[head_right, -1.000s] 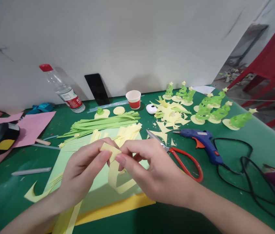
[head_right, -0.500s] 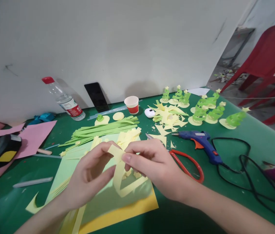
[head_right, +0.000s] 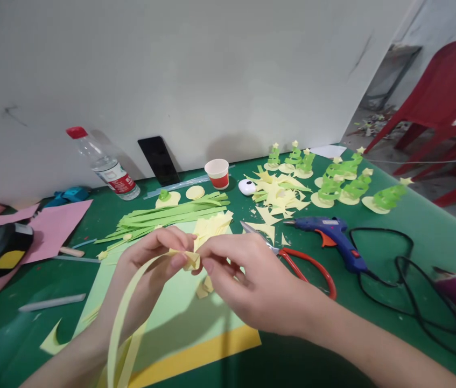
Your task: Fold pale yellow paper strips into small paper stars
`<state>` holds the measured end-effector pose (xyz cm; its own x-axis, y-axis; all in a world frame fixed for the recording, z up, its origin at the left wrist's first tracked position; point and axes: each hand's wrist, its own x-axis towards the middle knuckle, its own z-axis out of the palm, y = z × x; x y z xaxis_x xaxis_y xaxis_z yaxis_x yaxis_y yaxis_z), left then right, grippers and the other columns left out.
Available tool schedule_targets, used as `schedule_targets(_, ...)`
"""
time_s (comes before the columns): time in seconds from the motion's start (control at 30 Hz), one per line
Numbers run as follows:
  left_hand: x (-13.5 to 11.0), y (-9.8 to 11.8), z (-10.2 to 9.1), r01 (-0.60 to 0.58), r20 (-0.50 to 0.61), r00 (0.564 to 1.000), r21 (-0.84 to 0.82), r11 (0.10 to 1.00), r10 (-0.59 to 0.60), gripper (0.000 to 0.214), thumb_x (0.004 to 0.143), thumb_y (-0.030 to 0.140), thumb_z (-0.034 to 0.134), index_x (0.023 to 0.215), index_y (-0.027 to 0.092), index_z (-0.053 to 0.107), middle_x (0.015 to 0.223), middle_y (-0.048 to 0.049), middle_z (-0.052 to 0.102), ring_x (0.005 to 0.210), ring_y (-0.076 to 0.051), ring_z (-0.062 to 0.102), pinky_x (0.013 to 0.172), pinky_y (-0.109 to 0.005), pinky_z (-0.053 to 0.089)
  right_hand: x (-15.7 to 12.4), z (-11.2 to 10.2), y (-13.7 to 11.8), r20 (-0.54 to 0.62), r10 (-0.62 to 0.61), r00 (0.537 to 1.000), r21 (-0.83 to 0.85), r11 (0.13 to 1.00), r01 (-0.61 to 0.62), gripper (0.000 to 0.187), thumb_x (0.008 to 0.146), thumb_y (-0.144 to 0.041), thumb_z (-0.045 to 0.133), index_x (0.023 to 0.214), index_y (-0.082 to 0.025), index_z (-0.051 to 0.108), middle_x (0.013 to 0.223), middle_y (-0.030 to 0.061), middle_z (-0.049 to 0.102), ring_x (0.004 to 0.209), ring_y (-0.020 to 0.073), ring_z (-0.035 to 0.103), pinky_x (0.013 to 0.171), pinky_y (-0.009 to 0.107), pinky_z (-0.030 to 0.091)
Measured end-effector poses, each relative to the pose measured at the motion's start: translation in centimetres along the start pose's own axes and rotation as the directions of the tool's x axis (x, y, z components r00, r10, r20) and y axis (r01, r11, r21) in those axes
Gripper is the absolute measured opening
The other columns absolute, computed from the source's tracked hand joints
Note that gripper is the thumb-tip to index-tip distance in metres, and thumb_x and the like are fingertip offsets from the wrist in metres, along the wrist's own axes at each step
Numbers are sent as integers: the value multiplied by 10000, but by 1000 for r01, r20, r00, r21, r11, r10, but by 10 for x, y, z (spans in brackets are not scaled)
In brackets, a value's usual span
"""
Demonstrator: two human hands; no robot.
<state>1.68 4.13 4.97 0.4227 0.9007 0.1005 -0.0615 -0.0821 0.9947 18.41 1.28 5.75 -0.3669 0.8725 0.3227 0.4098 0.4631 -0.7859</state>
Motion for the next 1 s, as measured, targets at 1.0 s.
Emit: schedule_targets(1.0, 0, 3, 4, -18, 38, 999, 99, 995, 14, 129, 774, 194, 661, 663, 210, 599, 645, 34, 597, 614, -129, 563, 607, -251, 477, 0, 4, -2, 81, 292, 953, 490, 821, -294, 272, 749, -209, 585, 487, -140, 593, 406, -36, 426, 388, 51, 313, 354, 206, 194)
